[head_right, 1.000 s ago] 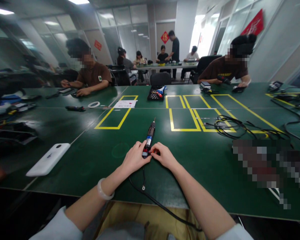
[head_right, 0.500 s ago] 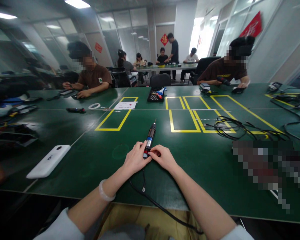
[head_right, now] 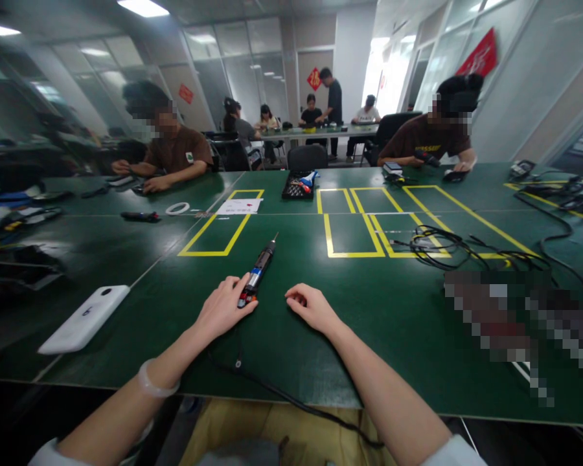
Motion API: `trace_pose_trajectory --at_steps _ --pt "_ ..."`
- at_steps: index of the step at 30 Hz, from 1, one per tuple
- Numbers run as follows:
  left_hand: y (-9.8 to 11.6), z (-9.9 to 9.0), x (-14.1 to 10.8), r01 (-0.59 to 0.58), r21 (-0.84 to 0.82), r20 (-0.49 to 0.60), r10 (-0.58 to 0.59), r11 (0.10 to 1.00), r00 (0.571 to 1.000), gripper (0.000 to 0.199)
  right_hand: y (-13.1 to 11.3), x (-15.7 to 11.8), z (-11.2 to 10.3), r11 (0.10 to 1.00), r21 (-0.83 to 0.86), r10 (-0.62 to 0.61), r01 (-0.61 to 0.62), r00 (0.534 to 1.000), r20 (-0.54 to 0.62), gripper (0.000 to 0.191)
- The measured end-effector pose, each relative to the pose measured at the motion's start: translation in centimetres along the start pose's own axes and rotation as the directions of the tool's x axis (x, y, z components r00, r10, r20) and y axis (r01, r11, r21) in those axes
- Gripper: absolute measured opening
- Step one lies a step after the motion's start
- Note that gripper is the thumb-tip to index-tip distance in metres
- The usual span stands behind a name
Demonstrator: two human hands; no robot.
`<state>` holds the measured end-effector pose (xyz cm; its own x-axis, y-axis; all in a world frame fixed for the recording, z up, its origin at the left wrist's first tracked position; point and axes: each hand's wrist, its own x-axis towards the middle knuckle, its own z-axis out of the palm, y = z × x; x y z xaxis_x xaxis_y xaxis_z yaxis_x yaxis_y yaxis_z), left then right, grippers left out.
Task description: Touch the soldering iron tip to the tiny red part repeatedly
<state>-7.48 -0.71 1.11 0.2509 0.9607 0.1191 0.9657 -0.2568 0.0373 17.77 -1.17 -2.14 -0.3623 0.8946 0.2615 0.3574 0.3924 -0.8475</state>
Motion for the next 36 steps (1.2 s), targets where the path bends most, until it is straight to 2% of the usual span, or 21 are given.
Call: trace_pose_trajectory --at_steps 12,16,19,22,26,30,33,34,36 --pt "-18.2 -0.4 -1.8 0.243 0.239 0.028 -0.256 0.940 0.966 0.076 -0.6 0.0 0.1 0.998 -0.060 0.012 -0.010 0.999 0.043 0.013" --pt "-22.6 -0.9 -2.3 0.320 0.256 0.052 -0.343 0.912 0.938 0.075 -0.4 0.0 0.2 0.998 -0.067 0.010 -0.007 0.999 0.047 0.014" --pt "-24.6 -1.5 -2.8 0.383 0.258 0.068 -0.412 0.887 0.909 0.071 0.0 0.1 0.3 0.998 -0.065 0.003 0.000 0.999 0.047 0.014" --pt "-24.8 -2.0 -3.4 0.387 0.274 0.032 -0.411 0.880 0.911 0.068 0.2 0.1 0.4 0.998 -0.070 0.003 0.001 0.999 0.048 0.014" --pt "-22.7 -2.5 -4.1 0.351 0.371 -0.075 -0.349 0.860 0.934 0.055 0.1 0.1 0.4 0.997 -0.074 0.008 -0.004 0.999 0.051 0.014" --pt "-20.2 -3.1 -3.8 0.435 0.392 -0.112 -0.428 0.811 0.897 0.046 -0.1 0.1 0.3 0.998 -0.068 0.012 -0.008 0.999 0.050 0.015" --pt "-17.9 -3.6 -2.5 0.491 0.255 -0.188 -0.455 0.833 0.870 0.045 -0.1 0.2 0.4 0.998 -0.063 0.021 -0.017 0.998 0.052 0.015" --pt "-16.8 -3.6 -2.0 0.475 0.156 -0.186 -0.446 0.866 0.875 0.043 -0.1 0.2 0.4 0.998 -0.061 0.024 -0.021 0.998 0.052 0.014" --pt "-13.7 -3.7 -0.7 0.370 -0.108 -0.139 -0.382 0.923 0.914 0.038 -0.1 0.2 0.4 0.998 -0.051 0.028 -0.026 0.998 0.053 0.015"
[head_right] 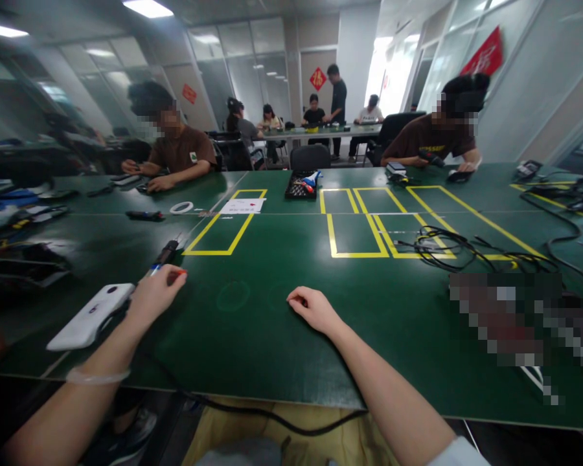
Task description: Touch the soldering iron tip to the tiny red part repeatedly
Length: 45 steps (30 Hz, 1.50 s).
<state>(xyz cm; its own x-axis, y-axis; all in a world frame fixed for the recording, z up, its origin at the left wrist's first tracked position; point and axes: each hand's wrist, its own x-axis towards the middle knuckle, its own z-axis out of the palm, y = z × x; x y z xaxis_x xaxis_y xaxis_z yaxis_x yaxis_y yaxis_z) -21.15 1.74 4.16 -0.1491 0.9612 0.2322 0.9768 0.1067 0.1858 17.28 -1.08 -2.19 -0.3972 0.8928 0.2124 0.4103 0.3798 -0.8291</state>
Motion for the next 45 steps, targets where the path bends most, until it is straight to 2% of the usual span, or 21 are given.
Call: trace_pose_trajectory --at_steps 2,5,8,10,12,14,16,21,26,30,37,39,41,43,45 --pt "4.0 0.6 -0.4 -0.119 -0.307 0.080 0.150 0.944 0.985 0.037 0.0 0.0 0.0 1.000 0.026 0.005 -0.005 1.000 0.003 0.015" --pt "10.3 2.0 -1.6 -0.130 -0.627 0.218 0.333 0.768 0.918 0.040 0.3 0.0 0.0 0.996 0.090 0.029 -0.030 1.000 0.012 0.017" --pt "15.1 3.9 -2.9 0.005 -0.821 0.332 0.471 0.571 0.817 0.041 0.6 0.1 0.2 0.974 0.222 0.050 -0.050 0.999 0.007 0.023" --pt "17.0 5.0 -3.6 0.113 -0.872 0.389 0.534 0.476 0.751 0.048 0.8 0.2 0.3 0.946 0.320 0.044 -0.046 0.999 0.013 0.032" --pt "18.1 5.9 -4.2 0.174 -0.887 0.416 0.577 0.427 0.703 0.056 1.0 0.3 0.4 0.929 0.368 0.022 -0.032 0.999 0.033 0.033" --pt "18.5 6.5 -4.5 0.194 -0.897 0.412 0.594 0.397 0.691 0.059 1.0 0.3 0.5 0.928 0.372 0.000 -0.019 0.999 0.050 0.027" --pt "18.6 7.0 -4.7 0.211 -0.905 0.403 0.585 0.370 0.704 0.058 1.0 0.3 0.6 0.932 0.361 -0.004 -0.010 0.999 0.040 0.024" --pt "18.2 7.7 -4.7 0.312 -0.885 0.459 0.527 0.347 0.716 0.037 0.8 0.3 0.6 0.961 0.277 -0.006 0.017 0.999 -0.039 0.021" --pt "18.1 7.8 -4.9 0.328 -0.885 0.460 0.514 0.330 0.724 0.035 0.5 0.4 0.5 0.982 0.189 -0.005 0.017 0.998 -0.063 0.019" --pt "18.0 7.6 -4.9 0.292 -0.905 0.418 0.527 0.308 0.740 0.035 0.7 0.4 0.4 0.980 0.196 0.046 -0.029 0.996 -0.081 0.017" --pt "18.2 8.1 -5.3 0.125 -0.932 0.308 0.560 0.340 0.769 0.025 0.6 0.4 0.2 0.983 0.181 0.035 -0.028 0.999 -0.039 0.015" --pt "18.1 7.9 -5.1 0.106 -0.921 0.315 0.559 0.374 0.767 0.026 0.5 0.3 0.2 0.987 0.159 0.036 -0.030 0.999 -0.038 0.013" --pt "17.5 7.4 -4.6 0.072 -0.893 0.328 0.534 0.445 0.779 0.031 0.5 0.3 0.1 0.988 0.149 0.042 -0.035 0.998 -0.046 0.013" --pt "16.0 6.4 -3.5 0.009 -0.837 0.324 0.482 0.548 0.814 0.035 0.5 0.3 0.0 0.987 0.155 0.054 -0.047 0.998 -0.044 0.013" --pt "13.6 5.1 -2.0 -0.067 -0.744 0.290 0.412 0.664 0.864 0.039 0.5 0.3 0.0 0.985 0.162 0.064 -0.058 0.997 -0.032 0.013"
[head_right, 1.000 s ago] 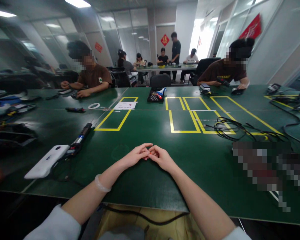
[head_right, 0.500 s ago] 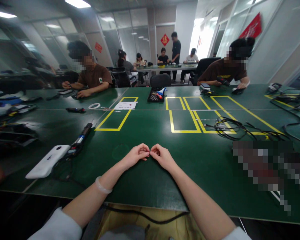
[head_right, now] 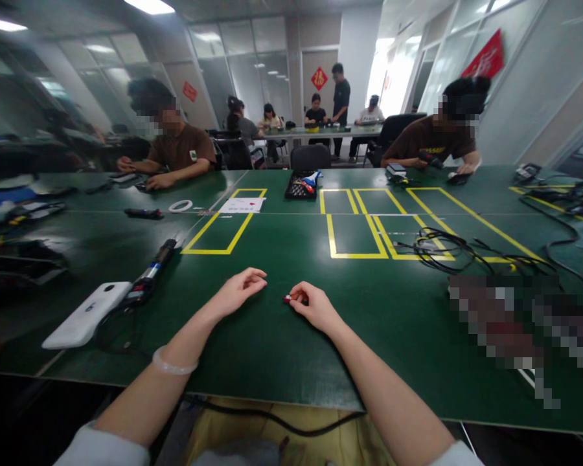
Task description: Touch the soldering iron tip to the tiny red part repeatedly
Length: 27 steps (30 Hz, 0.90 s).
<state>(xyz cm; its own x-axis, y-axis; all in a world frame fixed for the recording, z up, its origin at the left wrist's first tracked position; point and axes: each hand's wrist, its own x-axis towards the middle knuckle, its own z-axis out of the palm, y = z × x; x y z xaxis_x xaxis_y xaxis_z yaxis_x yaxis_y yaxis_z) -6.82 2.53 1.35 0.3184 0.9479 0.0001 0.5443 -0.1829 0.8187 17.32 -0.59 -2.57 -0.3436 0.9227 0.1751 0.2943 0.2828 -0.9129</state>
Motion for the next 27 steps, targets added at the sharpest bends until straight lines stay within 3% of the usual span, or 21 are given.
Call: trace_pose_trajectory --at_steps 3,6,8,10,14,20,27 --pt "-2.1 -5.5 -0.9 0.099 0.335 -0.202 -0.031 0.937 0.979 0.045 0.0 0.0 0.0 1.000 -0.015 0.006 -0.006 1.000 0.002 0.013" --pt "-5.0 -10.8 -2.9 0.347 0.641 -0.457 -0.024 0.685 0.889 0.053 -0.1 0.0 0.1 0.999 -0.035 0.003 -0.003 1.000 0.000 0.013" --pt "-6.9 -13.6 -4.5 0.473 0.699 -0.562 0.003 0.537 0.827 0.056 -0.2 -0.1 0.1 0.999 -0.039 0.006 -0.006 1.000 0.003 0.012" --pt "-8.6 -15.6 -5.9 0.543 0.700 -0.598 -0.036 0.463 0.801 0.058 -0.2 -0.1 0.1 0.999 -0.039 0.009 -0.008 1.000 0.005 0.012" --pt "-11.0 -17.4 -7.7 0.596 0.683 -0.561 -0.219 0.423 0.798 0.056 -0.2 -0.1 0.2 0.999 -0.046 0.008 -0.007 1.000 0.008 0.012" --pt "-12.9 -19.0 -8.0 0.566 0.715 -0.513 -0.242 0.411 0.824 0.055 -0.4 -0.1 0.2 0.999 -0.049 0.013 -0.012 1.000 0.015 0.012" --pt "-14.6 -20.8 -7.8 0.493 0.727 -0.415 -0.266 0.478 0.870 0.059 -0.3 -0.1 0.3 0.999 -0.049 0.006 -0.005 1.000 0.025 0.012"
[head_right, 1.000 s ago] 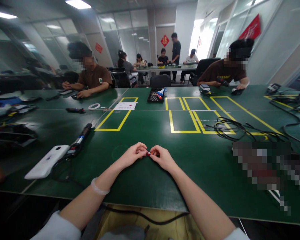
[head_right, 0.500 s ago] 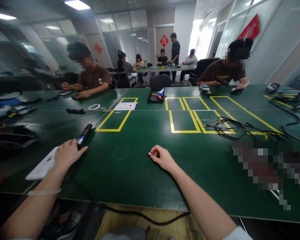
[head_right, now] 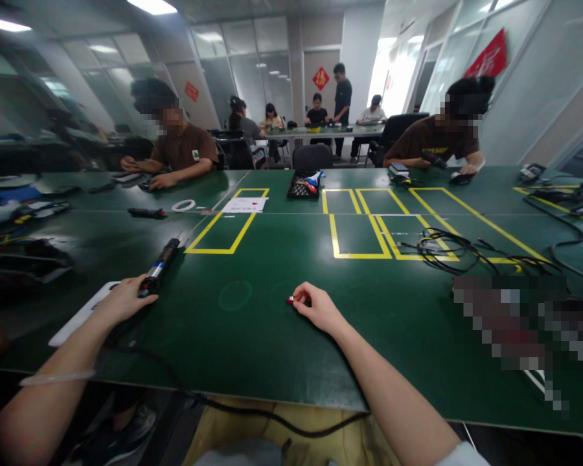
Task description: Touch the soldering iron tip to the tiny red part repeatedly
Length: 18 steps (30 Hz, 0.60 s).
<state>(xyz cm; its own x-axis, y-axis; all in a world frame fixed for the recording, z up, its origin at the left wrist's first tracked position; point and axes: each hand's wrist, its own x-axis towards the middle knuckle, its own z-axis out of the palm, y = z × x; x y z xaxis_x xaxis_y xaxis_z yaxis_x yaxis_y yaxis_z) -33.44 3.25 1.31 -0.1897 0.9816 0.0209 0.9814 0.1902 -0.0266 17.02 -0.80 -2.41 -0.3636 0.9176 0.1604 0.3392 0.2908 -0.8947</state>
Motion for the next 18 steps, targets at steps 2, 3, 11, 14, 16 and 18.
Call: trace_pose_trajectory --at_steps 2,3,11,14,16,18 --pt "0.2 0.1 -0.1 -0.021 -0.010 0.004 0.021 1.000 1.000 0.062 0.1 0.0 0.1 1.000 0.003 -0.001 0.001 1.000 0.001 0.012" --pt "0.5 0.2 -0.1 -0.023 -0.012 -0.002 0.023 1.000 1.000 0.064 0.1 0.0 0.1 1.000 0.003 0.000 0.000 1.000 0.000 0.012" --pt "5.1 0.1 -1.7 -0.061 -0.069 -0.023 0.060 0.996 0.998 0.070 0.3 0.1 0.1 1.000 -0.017 -0.014 0.014 1.000 -0.018 0.012" --pt "8.4 -0.1 -2.9 -0.083 -0.113 -0.023 0.081 0.990 0.996 0.070 0.3 0.1 0.1 1.000 -0.006 -0.015 0.015 1.000 -0.019 0.012" --pt "11.0 -0.2 -3.9 -0.130 -0.148 -0.042 0.125 0.980 0.991 0.069 0.3 0.1 0.1 1.000 -0.001 -0.016 0.016 1.000 -0.026 0.013" --pt "13.9 -0.2 -4.7 -0.190 -0.190 -0.065 0.180 0.963 0.981 0.066 0.3 0.1 0.0 1.000 0.010 -0.029 0.030 0.999 -0.036 0.015"
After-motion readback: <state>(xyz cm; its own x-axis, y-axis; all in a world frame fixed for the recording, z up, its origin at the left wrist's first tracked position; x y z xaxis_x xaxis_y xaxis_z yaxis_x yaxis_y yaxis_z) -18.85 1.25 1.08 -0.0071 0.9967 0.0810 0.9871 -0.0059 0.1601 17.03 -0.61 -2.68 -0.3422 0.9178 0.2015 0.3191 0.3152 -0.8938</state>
